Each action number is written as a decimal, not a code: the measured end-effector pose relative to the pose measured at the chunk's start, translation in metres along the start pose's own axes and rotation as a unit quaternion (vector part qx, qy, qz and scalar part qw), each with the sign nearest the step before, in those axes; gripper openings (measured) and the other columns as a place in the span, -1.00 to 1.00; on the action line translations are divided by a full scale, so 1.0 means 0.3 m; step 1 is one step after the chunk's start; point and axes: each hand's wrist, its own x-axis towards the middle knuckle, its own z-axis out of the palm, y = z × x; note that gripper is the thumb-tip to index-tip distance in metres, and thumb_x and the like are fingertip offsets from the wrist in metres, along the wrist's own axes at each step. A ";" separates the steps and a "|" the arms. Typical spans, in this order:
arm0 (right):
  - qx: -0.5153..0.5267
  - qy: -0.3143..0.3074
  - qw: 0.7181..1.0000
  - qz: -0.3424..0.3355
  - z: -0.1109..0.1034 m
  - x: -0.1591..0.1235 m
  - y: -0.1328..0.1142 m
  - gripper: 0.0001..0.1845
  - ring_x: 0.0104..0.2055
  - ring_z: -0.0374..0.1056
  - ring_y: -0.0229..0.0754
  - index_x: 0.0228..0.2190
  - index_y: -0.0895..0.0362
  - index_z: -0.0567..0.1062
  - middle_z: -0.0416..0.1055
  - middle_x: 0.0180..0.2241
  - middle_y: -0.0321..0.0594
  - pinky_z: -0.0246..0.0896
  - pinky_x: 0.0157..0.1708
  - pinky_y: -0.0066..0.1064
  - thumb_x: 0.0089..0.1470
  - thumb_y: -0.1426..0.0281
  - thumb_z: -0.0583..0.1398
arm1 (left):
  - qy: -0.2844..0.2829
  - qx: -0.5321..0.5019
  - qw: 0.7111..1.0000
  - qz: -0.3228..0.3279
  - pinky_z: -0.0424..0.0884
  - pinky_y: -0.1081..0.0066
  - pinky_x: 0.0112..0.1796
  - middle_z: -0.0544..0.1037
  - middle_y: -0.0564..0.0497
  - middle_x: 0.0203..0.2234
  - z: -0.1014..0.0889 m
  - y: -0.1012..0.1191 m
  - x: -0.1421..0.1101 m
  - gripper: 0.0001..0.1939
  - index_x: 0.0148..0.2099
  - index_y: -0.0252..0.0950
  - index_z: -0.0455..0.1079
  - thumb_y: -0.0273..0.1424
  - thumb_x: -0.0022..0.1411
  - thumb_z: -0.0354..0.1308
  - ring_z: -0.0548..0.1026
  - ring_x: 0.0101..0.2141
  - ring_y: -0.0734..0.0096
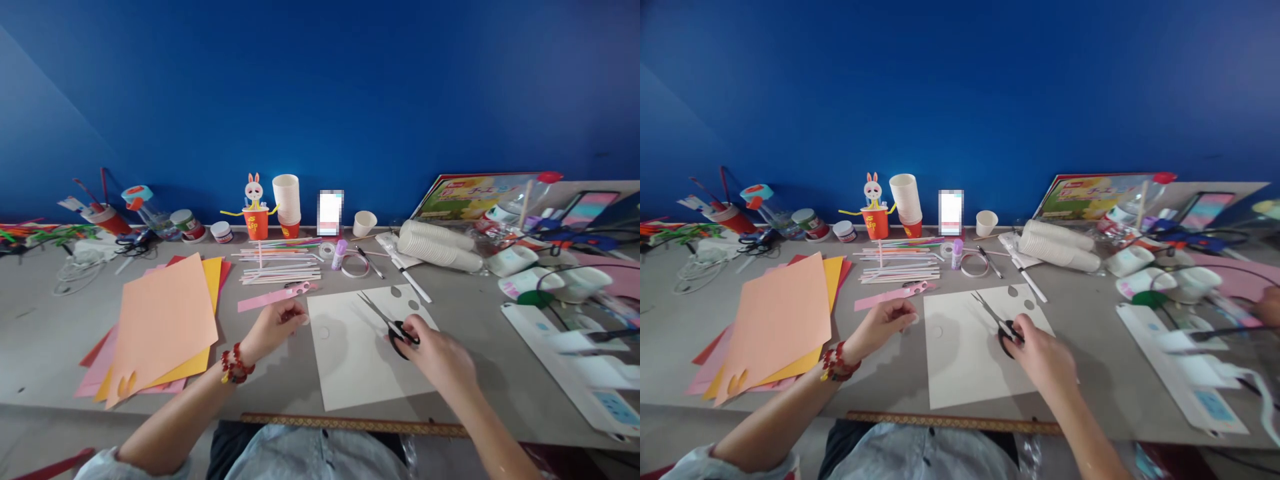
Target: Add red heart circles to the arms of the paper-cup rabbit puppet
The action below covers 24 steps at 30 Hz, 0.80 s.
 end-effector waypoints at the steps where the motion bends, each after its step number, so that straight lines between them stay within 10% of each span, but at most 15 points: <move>1: -0.030 0.006 1.000 0.001 0.005 -0.001 0.002 -0.79 -0.43 0.48 -0.07 -0.35 0.00 0.36 0.59 -0.37 -0.26 -0.06 -0.56 -0.43 0.08 0.16 0.22 | -0.001 -0.003 1.000 -0.004 0.32 0.51 -0.46 0.47 0.05 -0.48 -0.002 -0.023 -0.002 -0.76 -0.29 -0.34 0.45 -0.23 0.17 0.24 0.39 -0.52 0.52; 13: 0.006 -0.151 0.988 -0.022 -0.082 0.096 -0.011 -0.72 -0.47 0.38 -0.14 -0.47 0.04 0.38 0.45 -0.52 -0.33 -0.06 -0.56 -0.44 -0.04 0.13 0.29 | 0.014 -0.029 0.999 -0.027 0.46 0.42 -0.36 0.53 0.04 -0.46 0.008 -0.134 -0.013 -0.80 -0.21 -0.33 0.46 -0.35 0.12 0.25 0.54 -0.46 0.41; 20: 0.159 -0.124 0.941 -0.272 0.002 0.084 -0.273 -0.85 -0.18 0.44 -0.14 -0.20 0.04 0.52 0.51 -0.18 -0.21 0.24 -0.22 -0.40 0.18 0.41 0.18 | 0.011 -0.027 0.999 -0.023 0.45 0.44 -0.40 0.50 0.07 -0.49 0.023 -0.152 -0.001 -0.81 -0.20 -0.31 0.45 -0.37 0.11 0.23 0.52 -0.50 0.43; 24: 0.125 -0.126 0.938 -0.299 0.096 0.100 -0.362 -0.80 -0.09 0.42 -0.06 -0.21 0.09 0.51 0.49 -0.17 -0.15 0.25 -0.13 -0.34 0.12 0.55 0.20 | 0.020 -0.032 0.999 -0.018 0.44 0.45 -0.41 0.49 0.07 -0.51 0.026 -0.160 -0.003 -0.81 -0.20 -0.31 0.43 -0.35 0.13 0.22 0.51 -0.50 0.44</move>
